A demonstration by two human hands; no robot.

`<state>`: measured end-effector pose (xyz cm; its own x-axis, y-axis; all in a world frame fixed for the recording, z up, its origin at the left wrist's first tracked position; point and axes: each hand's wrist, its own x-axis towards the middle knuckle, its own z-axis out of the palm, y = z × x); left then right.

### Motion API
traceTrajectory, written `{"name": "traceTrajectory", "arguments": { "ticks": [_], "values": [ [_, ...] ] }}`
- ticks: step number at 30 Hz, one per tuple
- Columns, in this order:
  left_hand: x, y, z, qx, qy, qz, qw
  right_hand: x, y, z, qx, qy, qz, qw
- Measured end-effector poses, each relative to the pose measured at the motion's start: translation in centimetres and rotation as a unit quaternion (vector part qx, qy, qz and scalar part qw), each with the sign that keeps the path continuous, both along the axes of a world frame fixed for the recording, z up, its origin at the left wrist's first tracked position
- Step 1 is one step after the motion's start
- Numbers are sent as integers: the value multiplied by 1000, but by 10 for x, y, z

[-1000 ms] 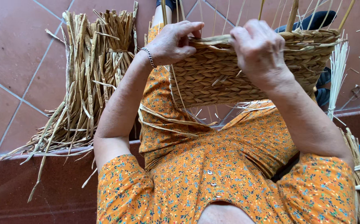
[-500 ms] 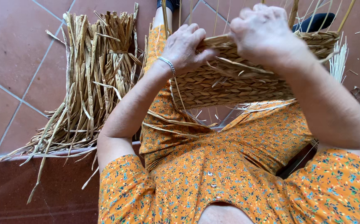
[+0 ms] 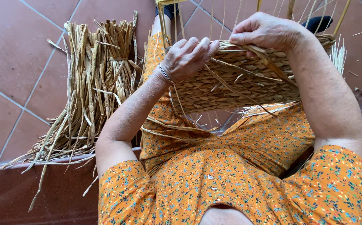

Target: The person weaves a rectangular basket by hand, interlacing dried plant strips through a vertical frame. They repeatedly pull and tighten the strips to form a tight weave along the basket's edge.

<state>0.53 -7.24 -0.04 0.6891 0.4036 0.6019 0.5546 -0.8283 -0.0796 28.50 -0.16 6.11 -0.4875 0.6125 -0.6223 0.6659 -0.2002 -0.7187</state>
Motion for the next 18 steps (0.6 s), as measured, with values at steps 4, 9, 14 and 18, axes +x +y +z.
{"name": "traceTrajectory", "arguments": {
  "ticks": [4, 9, 14, 18],
  "values": [
    [-3, -5, 5, 1, -31, -47, 998, -1, -2, -2, 68, -44, 11, 997],
    [-9, -3, -5, -331, -352, 36, 874, -16, -10, -3, 358, -194, 144, 902],
    [-13, 0, -9, -431, -291, 84, 850, -33, -42, -23, 591, -140, 154, 779],
    [-13, 0, -9, -257, -203, 17, 945, -48, -44, -48, 578, -113, 36, 807]
  ]
}}
